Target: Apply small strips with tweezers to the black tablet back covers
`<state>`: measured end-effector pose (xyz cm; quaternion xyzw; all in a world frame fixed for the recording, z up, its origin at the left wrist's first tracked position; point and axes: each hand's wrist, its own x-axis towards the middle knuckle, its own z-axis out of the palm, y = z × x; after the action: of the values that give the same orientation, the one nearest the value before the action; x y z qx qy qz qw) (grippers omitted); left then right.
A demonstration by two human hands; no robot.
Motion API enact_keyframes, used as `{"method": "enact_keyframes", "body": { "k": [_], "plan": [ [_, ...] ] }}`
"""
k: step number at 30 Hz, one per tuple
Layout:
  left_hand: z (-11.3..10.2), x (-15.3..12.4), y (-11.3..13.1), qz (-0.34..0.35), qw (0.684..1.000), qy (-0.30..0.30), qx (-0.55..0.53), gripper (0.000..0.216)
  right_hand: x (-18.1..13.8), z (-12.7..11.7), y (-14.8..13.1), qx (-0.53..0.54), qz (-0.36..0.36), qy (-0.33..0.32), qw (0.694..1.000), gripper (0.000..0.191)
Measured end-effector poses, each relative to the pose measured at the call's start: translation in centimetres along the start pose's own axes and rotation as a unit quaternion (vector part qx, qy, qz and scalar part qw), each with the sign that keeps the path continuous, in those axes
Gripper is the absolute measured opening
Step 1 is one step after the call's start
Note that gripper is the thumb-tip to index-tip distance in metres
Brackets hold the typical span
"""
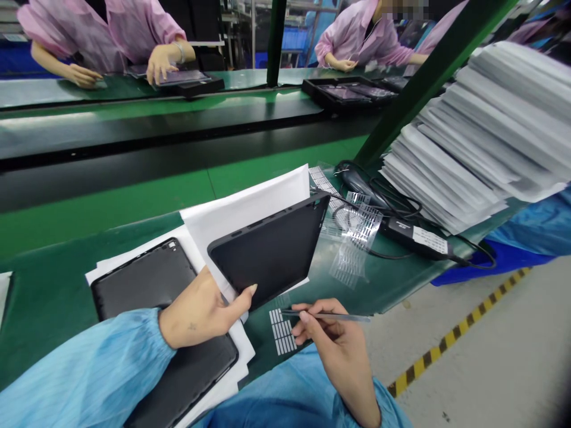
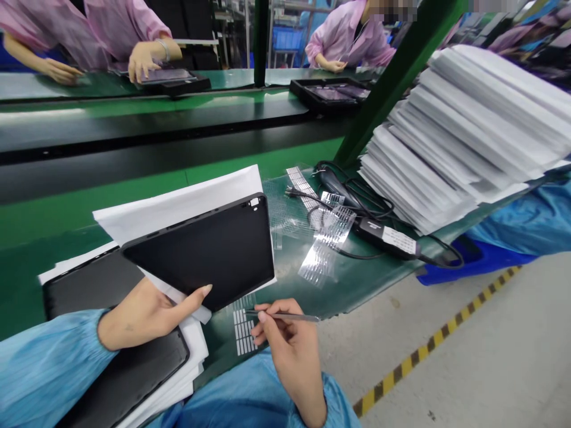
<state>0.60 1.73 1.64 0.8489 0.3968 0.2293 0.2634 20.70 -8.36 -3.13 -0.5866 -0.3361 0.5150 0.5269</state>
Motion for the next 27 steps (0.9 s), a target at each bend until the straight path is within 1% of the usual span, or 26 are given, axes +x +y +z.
{"method": "enact_keyframes", "body": {
  "k": [5, 12, 19, 23, 27],
  "plan": [
    [0.13, -0.14, -0.18, 0.000, 1.000, -0.001, -0.005, 0.023, 0.26, 0.21, -0.09, 0.009, 0.002, 0.005, 1.000, 0.022],
    [0.26, 0.03, -0.19, 0.014, 1.000, 0.002, -0.006, 0.020, 0.11, 0.12, -0.28, 0.020, 0.016, 0.008, 1.000, 0.022],
    [0.21, 0.10, -0.12, 0.013, 1.000, 0.004, -0.010, 0.028, 0.42, 0.69, -0.48, 0.015, 0.009, 0.018, 1.000, 0.021],
    [0.21, 0.14, -0.11, 0.019, 1.000, 0.006, -0.011, 0.030, 0.48, 0.71, -0.28, 0.016, -0.010, 0.016, 1.000, 0.018],
    [0.36, 0.20, -0.15, 0.024, 0.999, 0.020, -0.012, 0.035, -0.03, 0.03, 0.26, 0.021, -0.061, 0.016, 0.998, 0.013]
  ]
}}
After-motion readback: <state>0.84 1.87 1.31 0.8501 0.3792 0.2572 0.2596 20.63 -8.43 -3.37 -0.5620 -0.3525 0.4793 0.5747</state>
